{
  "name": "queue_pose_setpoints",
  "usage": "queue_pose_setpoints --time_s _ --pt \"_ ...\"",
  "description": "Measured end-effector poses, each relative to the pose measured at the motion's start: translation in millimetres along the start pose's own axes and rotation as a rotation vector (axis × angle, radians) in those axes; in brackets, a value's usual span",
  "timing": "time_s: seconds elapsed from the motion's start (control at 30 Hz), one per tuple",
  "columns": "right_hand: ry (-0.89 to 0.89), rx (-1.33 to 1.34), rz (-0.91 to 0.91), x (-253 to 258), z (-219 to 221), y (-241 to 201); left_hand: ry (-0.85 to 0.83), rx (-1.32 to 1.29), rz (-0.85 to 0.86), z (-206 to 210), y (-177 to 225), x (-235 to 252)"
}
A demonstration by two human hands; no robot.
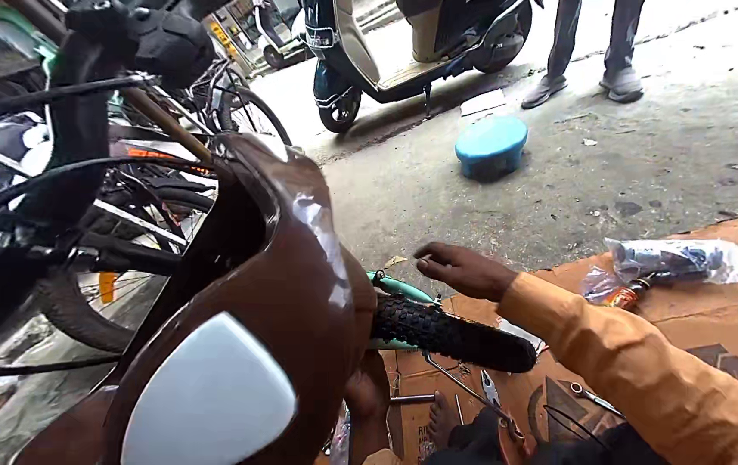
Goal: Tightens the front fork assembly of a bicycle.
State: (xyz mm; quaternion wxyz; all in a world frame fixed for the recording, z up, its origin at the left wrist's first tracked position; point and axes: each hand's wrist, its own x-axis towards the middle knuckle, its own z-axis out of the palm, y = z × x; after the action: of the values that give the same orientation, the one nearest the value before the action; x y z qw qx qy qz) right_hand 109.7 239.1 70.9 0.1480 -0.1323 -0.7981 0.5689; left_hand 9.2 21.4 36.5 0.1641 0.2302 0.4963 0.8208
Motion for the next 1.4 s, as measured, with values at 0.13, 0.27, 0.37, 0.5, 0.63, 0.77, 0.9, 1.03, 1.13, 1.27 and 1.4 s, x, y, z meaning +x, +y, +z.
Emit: queue_pose_setpoints --time_s 0.13,0.27,0.37,0.5,0.63,0.77,0.9,1.03,1.13,1.27,1.4 --pt "-0.204 0.270 0.063 67.2 23.9 -14.0 -0.108 -0.159 0.029 -49.2 -26.4 22.4" --pt "-0.392 0.299 0.204 107.8 45.0 -21.7 -0.112 -0.169 0.004 -51.2 -24.5 23.9" --pt "-0.485 0.344 0.179 123.6 54.8 -17.2 -0.083 -0.072 0.006 -12.2 -0.5 10.6" --pt "-0.491 0.368 0.170 123.2 56.4 -15.2 -0.004 0.001 -0.013 16.9 15.9 2.3" --pt "-0.346 0.074 0.102 118.6 43.3 -18.9 -0.069 0.022 0.007 -5.2 4.3 10.7" --pt "0.111 -0.231 -0.091 70.9 24.4 -23.3 -0.052 0.024 0.011 -25.9 -1.5 19.9" --pt "0.538 -0.345 -0.314 -58.9 47.8 -34.0 -0.043 -0.091 0.009 -36.2 -21.0 19.6" --pt "0.592 -0.505 -0.245 -128.9 93.7 22.7 -0.049 -0.063 -0.110 -6.6 -11.5 4.4" --pt "0.632 -0.558 -0.238 -124.3 74.5 51.0 -0.172 0.042 -0.072 -39.8 -37.9 9.4" --pt "0.813 -0.543 -0.199 -86.8 29.5 47.1 -0.123 0.225 -0.142 -25.7 -32.9 6.8" --pt "0.675 -0.570 -0.120 -68.9 35.7 43.4 -0.096 0.152 -0.174 -10.8 -49.6 18.9"
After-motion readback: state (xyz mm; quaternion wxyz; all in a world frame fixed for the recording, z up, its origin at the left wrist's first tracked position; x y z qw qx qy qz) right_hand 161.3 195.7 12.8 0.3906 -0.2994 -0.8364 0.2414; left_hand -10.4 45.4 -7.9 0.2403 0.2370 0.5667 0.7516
